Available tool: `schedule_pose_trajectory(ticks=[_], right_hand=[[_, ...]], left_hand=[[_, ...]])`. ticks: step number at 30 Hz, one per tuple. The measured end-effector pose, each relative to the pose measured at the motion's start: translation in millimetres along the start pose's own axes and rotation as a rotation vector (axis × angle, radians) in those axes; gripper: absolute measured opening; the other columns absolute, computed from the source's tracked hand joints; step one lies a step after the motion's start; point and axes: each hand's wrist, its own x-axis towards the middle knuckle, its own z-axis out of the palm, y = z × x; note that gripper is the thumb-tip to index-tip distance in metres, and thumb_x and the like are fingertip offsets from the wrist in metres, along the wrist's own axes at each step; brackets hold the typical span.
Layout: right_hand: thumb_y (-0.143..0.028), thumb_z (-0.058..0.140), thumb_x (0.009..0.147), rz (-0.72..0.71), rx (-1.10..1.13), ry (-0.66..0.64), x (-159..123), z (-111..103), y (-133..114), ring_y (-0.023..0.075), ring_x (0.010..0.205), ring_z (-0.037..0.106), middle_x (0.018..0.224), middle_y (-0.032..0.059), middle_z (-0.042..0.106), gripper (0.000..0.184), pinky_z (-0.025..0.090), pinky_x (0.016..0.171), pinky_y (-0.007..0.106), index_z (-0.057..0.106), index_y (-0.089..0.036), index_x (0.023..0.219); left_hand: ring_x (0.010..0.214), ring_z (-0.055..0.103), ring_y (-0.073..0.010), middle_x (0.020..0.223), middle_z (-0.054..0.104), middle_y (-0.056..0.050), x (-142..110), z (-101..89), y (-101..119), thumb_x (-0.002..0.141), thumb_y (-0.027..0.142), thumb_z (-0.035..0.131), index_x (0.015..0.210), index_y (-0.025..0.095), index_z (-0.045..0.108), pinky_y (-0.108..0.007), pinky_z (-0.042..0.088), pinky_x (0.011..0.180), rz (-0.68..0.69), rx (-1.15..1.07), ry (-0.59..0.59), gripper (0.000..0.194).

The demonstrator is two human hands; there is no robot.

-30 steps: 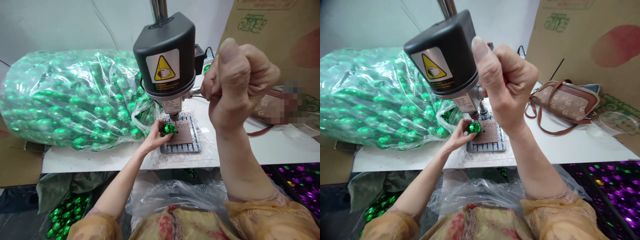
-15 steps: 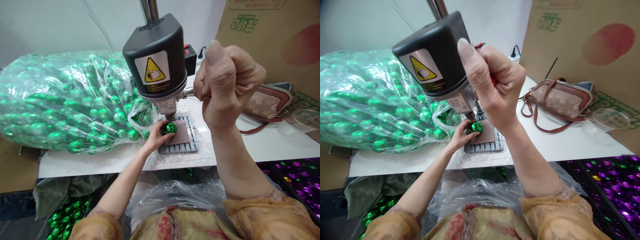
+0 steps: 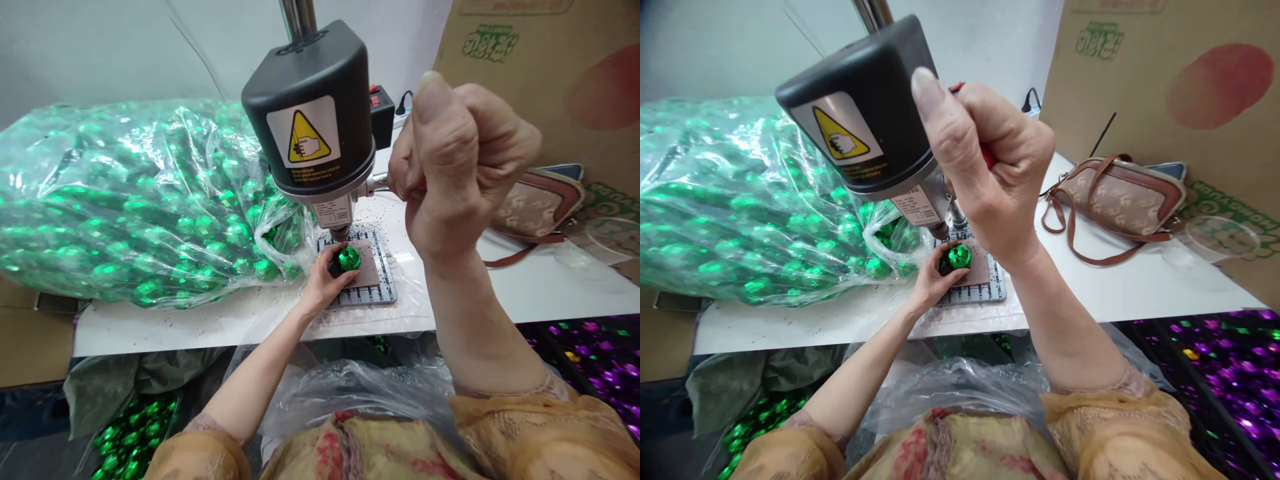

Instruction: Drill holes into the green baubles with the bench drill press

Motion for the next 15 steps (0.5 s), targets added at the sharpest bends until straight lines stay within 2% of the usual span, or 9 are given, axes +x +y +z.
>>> schedule_pose_trajectory(ticks=[5,8,11,15], right_hand=[[-0.026,0.057,0.092,0.078,-0.102,-0.017,-8,-5,-7,0.0048,0.043,0.032,0.05,-0.0047,0.022,0.048,0.022,0.048,0.027,0.026,-0.019,0.056],[-0.027,0.06,0.09,0.05,-0.109,-0.002,-17,-10,-11,0.0058,0.042,0.031,0.047,-0.0041,0.025,0.049,0.019,0.047,0.03,0.027,-0.018,0.055],[-0.038,0.057,0.091,0.048,-0.165,-0.012,-26,-15,-9,0.0072,0.042,0.029,0.047,-0.0026,0.029,0.053,0.017,0.046,0.034,0.027,-0.019,0.052],[-0.041,0.058,0.089,-0.043,-0.081,0.01,-32,-18,3,0.0067,0.04,0.02,0.046,-0.003,0.023,0.059,0.013,0.043,0.035,0.019,-0.018,0.051]], left_hand=[[0.126,0.059,-0.0286,0.134,0.062,-0.012,-2,2.4,-6,0.076,0.035,0.082,0.131,0.022,0.055,-0.047,0.045,0.111,-0.002,-0.075,0.013,0.063],[0.125,0.059,-0.0278,0.132,0.062,-0.011,-2,3.7,-7,0.076,0.036,0.082,0.13,0.021,0.055,-0.047,0.045,0.111,0.003,-0.094,0.016,0.062],[0.124,0.059,-0.0279,0.132,0.062,-0.011,-2,3.9,-7,0.076,0.037,0.082,0.13,0.021,0.055,-0.047,0.045,0.11,0.007,-0.099,0.012,0.063],[0.124,0.059,-0.028,0.131,0.062,-0.011,-2,3.3,-7,0.076,0.039,0.082,0.131,0.022,0.054,-0.047,0.045,0.11,0.008,-0.111,0.01,0.064]])
